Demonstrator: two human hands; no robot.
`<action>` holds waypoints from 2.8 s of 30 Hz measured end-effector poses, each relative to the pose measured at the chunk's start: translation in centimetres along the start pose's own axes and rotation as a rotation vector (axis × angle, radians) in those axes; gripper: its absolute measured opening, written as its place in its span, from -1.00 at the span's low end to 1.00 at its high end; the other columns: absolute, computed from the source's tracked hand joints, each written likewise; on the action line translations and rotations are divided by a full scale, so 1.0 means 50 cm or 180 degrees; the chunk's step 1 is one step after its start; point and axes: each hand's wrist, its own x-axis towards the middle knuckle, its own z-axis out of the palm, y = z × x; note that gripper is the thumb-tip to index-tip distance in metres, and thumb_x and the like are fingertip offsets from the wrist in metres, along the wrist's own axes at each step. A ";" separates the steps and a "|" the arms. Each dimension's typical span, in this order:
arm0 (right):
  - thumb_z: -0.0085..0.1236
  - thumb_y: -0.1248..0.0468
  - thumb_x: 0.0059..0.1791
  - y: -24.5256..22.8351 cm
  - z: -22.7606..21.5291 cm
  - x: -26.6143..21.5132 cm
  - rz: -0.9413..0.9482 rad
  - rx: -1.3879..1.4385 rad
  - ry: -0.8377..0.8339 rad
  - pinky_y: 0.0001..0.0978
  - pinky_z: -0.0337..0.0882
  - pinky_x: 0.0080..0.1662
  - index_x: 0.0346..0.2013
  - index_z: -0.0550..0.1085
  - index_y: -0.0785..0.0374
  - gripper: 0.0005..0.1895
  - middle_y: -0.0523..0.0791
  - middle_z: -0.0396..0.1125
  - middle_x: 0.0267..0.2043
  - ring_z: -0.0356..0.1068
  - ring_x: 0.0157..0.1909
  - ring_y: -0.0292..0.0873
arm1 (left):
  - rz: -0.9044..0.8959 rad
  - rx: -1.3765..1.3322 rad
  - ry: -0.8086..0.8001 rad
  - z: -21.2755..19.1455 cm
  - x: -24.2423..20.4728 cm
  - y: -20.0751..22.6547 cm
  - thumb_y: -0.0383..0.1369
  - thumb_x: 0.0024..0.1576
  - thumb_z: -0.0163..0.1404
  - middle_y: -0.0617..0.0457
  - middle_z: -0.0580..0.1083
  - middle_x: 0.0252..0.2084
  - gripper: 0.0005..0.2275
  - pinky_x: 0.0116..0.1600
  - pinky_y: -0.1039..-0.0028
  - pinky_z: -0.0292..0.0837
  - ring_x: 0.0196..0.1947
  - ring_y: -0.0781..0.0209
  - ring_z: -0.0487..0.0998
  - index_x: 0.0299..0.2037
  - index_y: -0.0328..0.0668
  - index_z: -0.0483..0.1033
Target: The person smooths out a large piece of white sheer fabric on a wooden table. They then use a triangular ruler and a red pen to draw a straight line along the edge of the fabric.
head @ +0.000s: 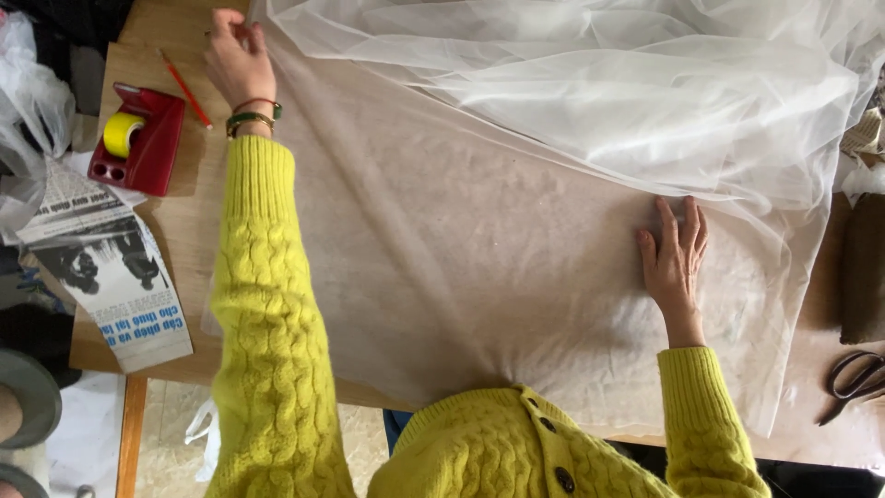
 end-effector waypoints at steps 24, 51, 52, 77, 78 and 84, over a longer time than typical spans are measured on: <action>-0.14 0.14 0.25 0.024 0.005 -0.170 -0.0156 -0.0057 0.0078 0.54 -0.04 0.24 0.48 0.25 0.30 -0.48 0.32 -0.12 0.52 -0.15 0.42 0.46 | 0.0241 0.1053 -0.1443 -0.472 -0.691 0.187 0.18 0.28 -0.11 -0.02 -0.06 0.59 -0.33 0.47 -0.37 -0.22 0.56 -0.23 -0.01 0.52 0.17 0.04; -0.28 -0.04 0.24 0.013 0.009 -0.172 0.0168 -0.0115 0.0082 0.41 -0.14 0.32 0.50 0.22 0.17 -0.41 0.23 -0.14 0.55 -0.20 0.48 0.34 | -0.0569 0.0189 -0.0752 -0.464 -0.406 -0.029 -0.01 0.16 0.18 0.29 0.58 -0.33 -0.63 0.01 0.29 0.26 -0.41 0.33 0.58 -0.09 0.06 0.30; -0.30 -0.05 0.23 0.010 0.007 -0.172 0.0234 -0.0082 0.0026 0.40 -0.16 0.33 0.50 0.20 0.16 -0.40 0.22 -0.16 0.56 -0.22 0.49 0.32 | -0.0917 -0.0113 -0.1010 -0.468 -0.397 -0.028 -0.02 0.09 0.25 0.23 0.57 -0.24 -0.58 -0.20 0.43 0.38 -0.39 0.33 0.60 -0.06 0.02 0.31; -0.27 -0.03 0.23 0.011 0.010 -0.174 0.0136 -0.0118 0.0114 0.36 -0.12 0.33 0.47 0.23 0.19 -0.42 0.26 -0.11 0.53 -0.16 0.48 0.34 | -0.1726 -0.2680 -0.0403 -0.423 -0.348 -0.095 -0.64 0.01 0.21 0.19 0.68 -0.35 -0.61 0.05 0.43 0.67 -0.17 0.34 0.74 -0.06 0.04 0.42; -0.27 -0.03 0.23 0.009 0.009 -0.172 0.0141 -0.0117 0.0117 0.36 -0.12 0.33 0.47 0.23 0.19 -0.42 0.26 -0.11 0.53 -0.16 0.48 0.34 | -0.1722 -0.2681 -0.0408 -0.421 -0.343 -0.098 -0.64 0.01 0.21 0.19 0.68 -0.35 -0.61 0.05 0.43 0.67 -0.17 0.34 0.74 -0.06 0.04 0.42; -0.29 -0.05 0.24 0.007 0.008 -0.172 0.0131 -0.0117 0.0099 0.38 -0.12 0.32 0.48 0.22 0.17 -0.42 0.25 -0.12 0.54 -0.16 0.48 0.33 | -0.1660 -0.1957 -0.0075 -0.432 -0.346 -0.089 -0.67 0.02 -0.13 0.15 0.72 -0.34 -0.69 -0.10 0.58 0.58 -0.26 0.45 0.75 -0.15 0.00 0.44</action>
